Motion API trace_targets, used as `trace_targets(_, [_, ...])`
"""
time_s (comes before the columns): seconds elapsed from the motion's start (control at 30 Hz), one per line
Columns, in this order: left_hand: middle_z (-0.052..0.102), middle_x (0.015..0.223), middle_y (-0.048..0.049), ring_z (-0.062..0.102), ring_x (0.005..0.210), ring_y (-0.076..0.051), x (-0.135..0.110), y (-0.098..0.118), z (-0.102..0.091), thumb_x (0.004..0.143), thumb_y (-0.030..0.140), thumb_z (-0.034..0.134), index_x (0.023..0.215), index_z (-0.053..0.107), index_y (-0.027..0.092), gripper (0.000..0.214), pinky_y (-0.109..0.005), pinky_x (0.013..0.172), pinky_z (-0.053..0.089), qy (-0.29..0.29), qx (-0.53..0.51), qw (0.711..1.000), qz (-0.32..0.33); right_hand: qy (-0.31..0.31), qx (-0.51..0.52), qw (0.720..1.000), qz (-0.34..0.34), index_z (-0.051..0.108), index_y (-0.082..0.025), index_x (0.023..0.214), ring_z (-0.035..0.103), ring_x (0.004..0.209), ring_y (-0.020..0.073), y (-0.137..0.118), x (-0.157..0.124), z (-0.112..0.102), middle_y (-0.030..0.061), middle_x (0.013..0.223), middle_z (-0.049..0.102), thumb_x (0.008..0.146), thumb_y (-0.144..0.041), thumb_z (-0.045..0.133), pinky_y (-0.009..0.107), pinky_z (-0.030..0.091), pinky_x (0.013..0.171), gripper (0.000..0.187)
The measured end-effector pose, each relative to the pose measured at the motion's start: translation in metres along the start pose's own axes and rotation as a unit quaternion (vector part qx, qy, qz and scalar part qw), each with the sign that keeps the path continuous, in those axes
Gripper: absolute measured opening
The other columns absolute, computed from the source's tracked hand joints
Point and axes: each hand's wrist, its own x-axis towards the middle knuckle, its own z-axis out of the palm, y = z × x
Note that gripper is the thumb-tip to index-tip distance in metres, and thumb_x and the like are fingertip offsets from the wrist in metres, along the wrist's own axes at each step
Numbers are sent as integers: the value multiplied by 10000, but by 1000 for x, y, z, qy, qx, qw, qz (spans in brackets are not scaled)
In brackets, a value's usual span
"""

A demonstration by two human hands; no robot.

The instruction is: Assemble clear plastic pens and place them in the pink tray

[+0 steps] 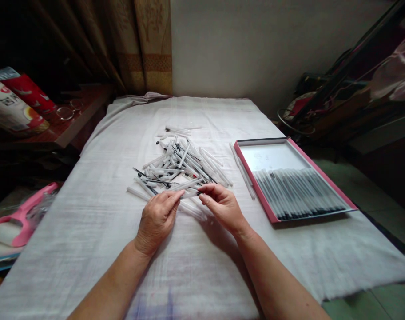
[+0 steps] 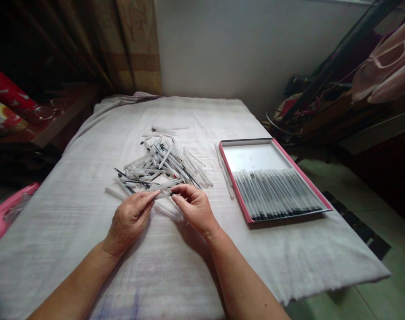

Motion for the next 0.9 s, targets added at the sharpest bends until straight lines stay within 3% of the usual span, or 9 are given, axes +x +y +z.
trace_targets(0.17, [699,1030,-69,643,933,-209,-1,-1,-1,946,184,479,1268,597,235,346,-343,817,520,-8,25,1000,8,6,-173,978,-117,709,-212,872,577,679,144,2,-2,-5,43,813,688,821,-250,626,271,456,619,104])
trace_targets(0.4, [694,1027,-71,634,933,-212,-1,-1,0,941,164,479,1257,601,223,344,-347,816,511,-20,20,1000,6,-3,-223,958,-182,697,-208,877,600,685,146,1,-1,-7,41,804,692,854,-220,611,273,470,629,90])
trace_targets(0.9, [695,1005,-73,647,917,-194,-1,-2,1,944,174,475,1230,619,215,323,-324,806,520,-30,-19,999,3,-15,-225,961,-162,710,-219,882,613,686,157,2,0,-9,46,818,712,843,-220,607,283,486,641,110])
